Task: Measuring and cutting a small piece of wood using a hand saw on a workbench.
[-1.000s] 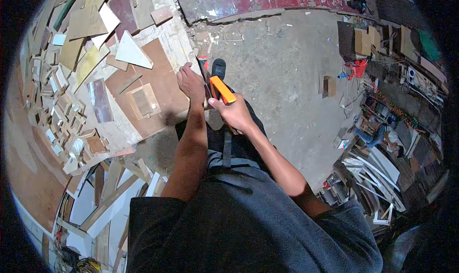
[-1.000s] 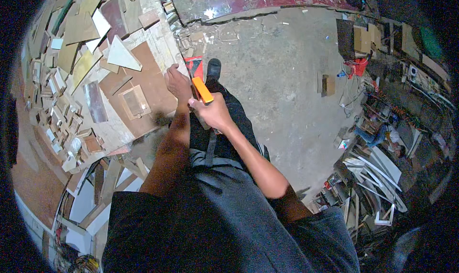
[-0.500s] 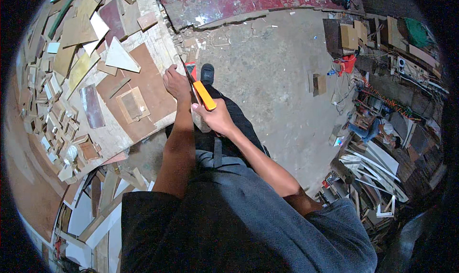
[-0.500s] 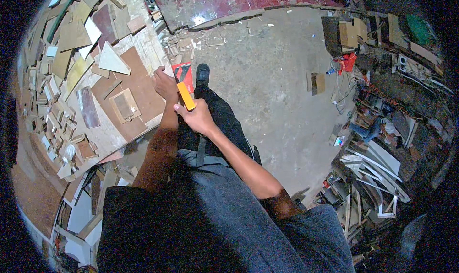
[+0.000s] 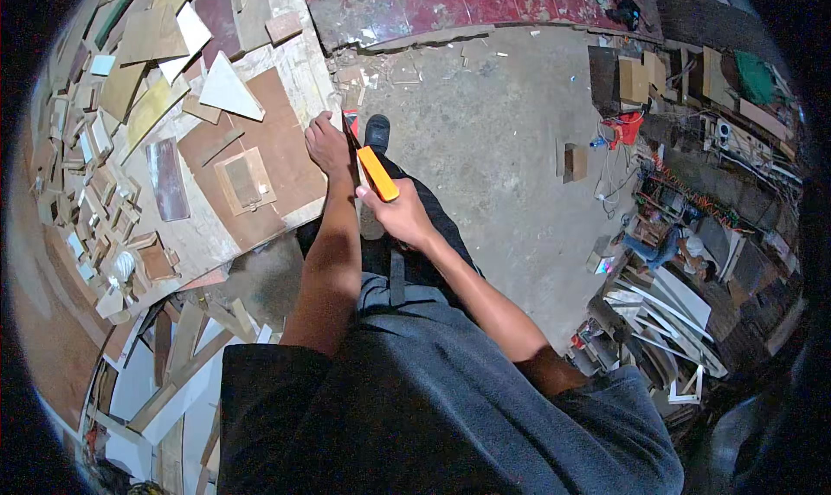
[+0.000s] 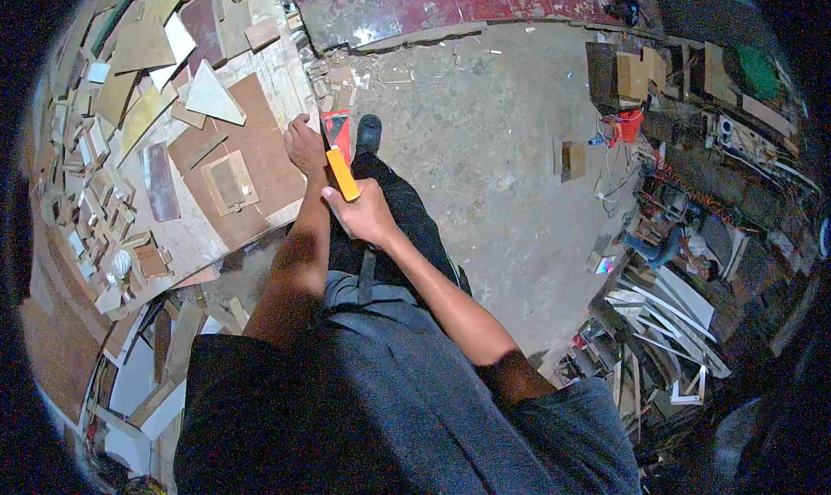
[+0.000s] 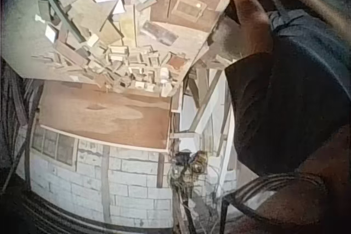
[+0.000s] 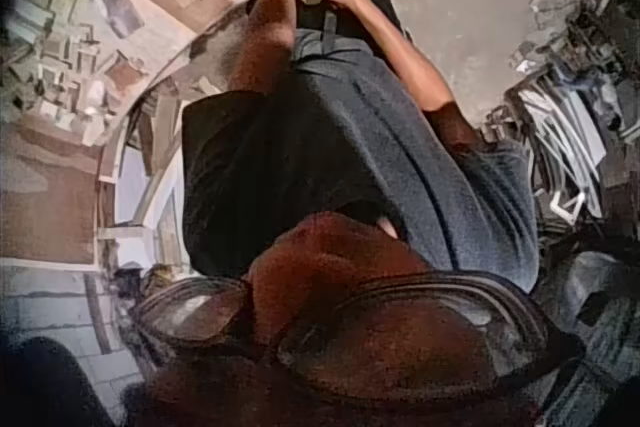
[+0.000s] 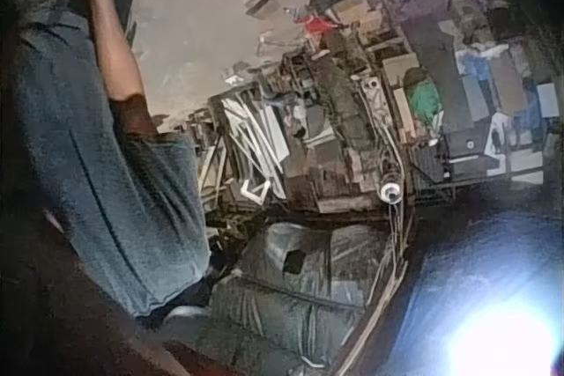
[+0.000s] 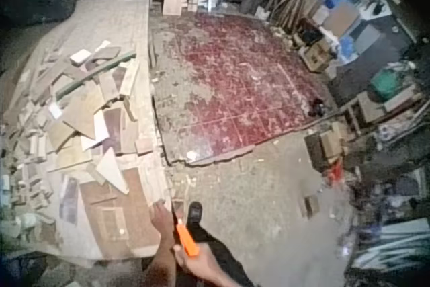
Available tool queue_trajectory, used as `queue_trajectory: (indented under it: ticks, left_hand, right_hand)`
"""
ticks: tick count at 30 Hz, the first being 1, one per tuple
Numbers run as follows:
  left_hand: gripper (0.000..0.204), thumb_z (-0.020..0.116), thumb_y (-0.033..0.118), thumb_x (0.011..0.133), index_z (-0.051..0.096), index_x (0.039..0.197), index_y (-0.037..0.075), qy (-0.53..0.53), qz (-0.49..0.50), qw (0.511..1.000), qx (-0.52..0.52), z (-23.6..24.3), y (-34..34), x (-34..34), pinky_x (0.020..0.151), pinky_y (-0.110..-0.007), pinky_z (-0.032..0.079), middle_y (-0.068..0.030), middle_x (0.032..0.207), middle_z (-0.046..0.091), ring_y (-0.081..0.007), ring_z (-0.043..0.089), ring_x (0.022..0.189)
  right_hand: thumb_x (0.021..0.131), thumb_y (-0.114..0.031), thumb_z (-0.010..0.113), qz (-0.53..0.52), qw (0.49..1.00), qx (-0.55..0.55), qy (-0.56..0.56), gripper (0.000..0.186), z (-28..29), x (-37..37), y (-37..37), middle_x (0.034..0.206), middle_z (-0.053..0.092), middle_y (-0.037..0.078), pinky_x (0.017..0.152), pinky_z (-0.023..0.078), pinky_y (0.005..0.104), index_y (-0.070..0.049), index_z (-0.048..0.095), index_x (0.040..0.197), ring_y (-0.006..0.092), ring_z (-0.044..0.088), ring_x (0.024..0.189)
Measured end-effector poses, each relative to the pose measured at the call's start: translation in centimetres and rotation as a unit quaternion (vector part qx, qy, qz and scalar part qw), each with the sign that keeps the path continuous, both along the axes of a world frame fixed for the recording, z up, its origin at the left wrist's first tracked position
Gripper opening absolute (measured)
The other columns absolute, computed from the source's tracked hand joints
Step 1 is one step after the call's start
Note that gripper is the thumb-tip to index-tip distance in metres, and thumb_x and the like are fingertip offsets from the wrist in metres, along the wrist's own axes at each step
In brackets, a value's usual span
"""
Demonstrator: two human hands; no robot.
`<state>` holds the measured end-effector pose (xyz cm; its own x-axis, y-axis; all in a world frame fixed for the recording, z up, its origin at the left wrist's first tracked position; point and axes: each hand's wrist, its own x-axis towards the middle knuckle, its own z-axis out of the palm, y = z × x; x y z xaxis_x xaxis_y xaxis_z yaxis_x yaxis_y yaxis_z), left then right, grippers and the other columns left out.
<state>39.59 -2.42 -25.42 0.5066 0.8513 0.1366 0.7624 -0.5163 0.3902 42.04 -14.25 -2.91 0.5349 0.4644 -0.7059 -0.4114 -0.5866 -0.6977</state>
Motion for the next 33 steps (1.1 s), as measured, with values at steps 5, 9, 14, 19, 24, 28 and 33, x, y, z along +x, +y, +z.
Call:
queue_trajectory:
  ticks: [5,9,14,19,24,28,33]
  left_hand:
    - [0.027,0.059,0.004,0.083,0.06,0.108,0.015,-0.007,-0.004,1.0,-0.001,-0.2,-0.1,0.4,0.082,-0.041,0.048,-0.0069,0.096,0.061,-0.0288,0.058,0.093]
    - [0.027,0.058,0.004,0.083,0.06,0.108,0.014,0.001,-0.007,1.0,-0.004,0.6,-0.5,0.4,0.082,-0.042,0.047,-0.0073,0.098,0.061,-0.029,0.057,0.094]
    - [0.03,0.059,0.007,0.084,0.059,0.114,0.012,0.079,-0.041,0.996,0.02,2.0,-0.3,1.7,0.081,-0.043,0.047,-0.0074,0.104,0.062,-0.0303,0.058,0.094]
    - [0.037,0.063,0.01,0.081,0.056,0.118,0.014,0.092,-0.076,0.992,0.033,2.1,-0.3,0.9,0.082,-0.042,0.042,-0.0049,0.107,0.056,-0.0281,0.055,0.096]
    - [0.037,0.06,0.006,0.082,0.057,0.118,0.014,0.016,-0.028,0.999,-0.001,3.1,-0.7,1.1,0.089,-0.044,0.042,-0.0063,0.112,0.056,-0.0295,0.053,0.104]
    - [0.045,0.063,0.002,0.078,0.055,0.12,0.015,0.033,0.008,0.999,0.0,0.6,0.3,0.5,0.091,-0.043,0.041,-0.0059,0.112,0.055,-0.0288,0.052,0.108]
    - [0.049,0.066,0.0,0.073,0.056,0.118,0.015,0.018,-0.017,0.999,-0.019,2.3,-0.5,1.5,0.088,-0.041,0.04,-0.0055,0.11,0.053,-0.0281,0.052,0.104]
  right_hand:
    - [0.095,-0.023,0.068,0.021,0.999,0.023,-0.03,0.039,-0.5,0.6,0.4,0.052,0.047,-0.002,0.043,0.035,0.0306,-0.001,0.055,0.065,0.0071,0.042,0.045]
    - [0.096,-0.026,0.065,-0.055,0.998,0.001,0.021,0.036,-0.7,1.3,-0.5,0.057,0.053,0.0,0.05,0.041,0.0318,0.003,0.064,0.076,0.0073,0.048,0.053]
    - [0.096,-0.027,0.064,-0.052,0.998,0.012,0.029,0.038,-1.5,1.6,-0.7,0.058,0.056,0.001,0.052,0.043,0.0326,0.005,0.061,0.076,0.0082,0.051,0.056]
    - [0.099,-0.028,0.061,-0.01,0.998,0.024,0.054,0.037,-1.4,1.0,-1.2,0.056,0.051,-0.002,0.05,0.04,0.0276,-0.002,0.056,0.074,0.0064,0.048,0.053]
    - [0.091,-0.024,0.072,-0.049,0.975,0.081,-0.202,0.027,-0.6,-0.9,-1.6,0.063,0.054,0.0,0.054,0.043,0.0305,-0.002,0.059,0.083,0.0094,0.05,0.057]
    - [0.088,-0.022,0.074,-0.056,0.978,0.068,-0.19,0.028,-3.6,-2.7,-0.6,0.065,0.06,0.011,0.057,0.046,0.0371,0.003,0.061,0.083,0.0155,0.053,0.058]
    - [0.092,-0.024,0.07,-0.08,0.986,0.023,-0.144,0.032,-5.3,1.6,1.3,0.066,0.064,0.016,0.058,0.048,0.0346,0.006,0.063,0.084,0.0141,0.057,0.058]
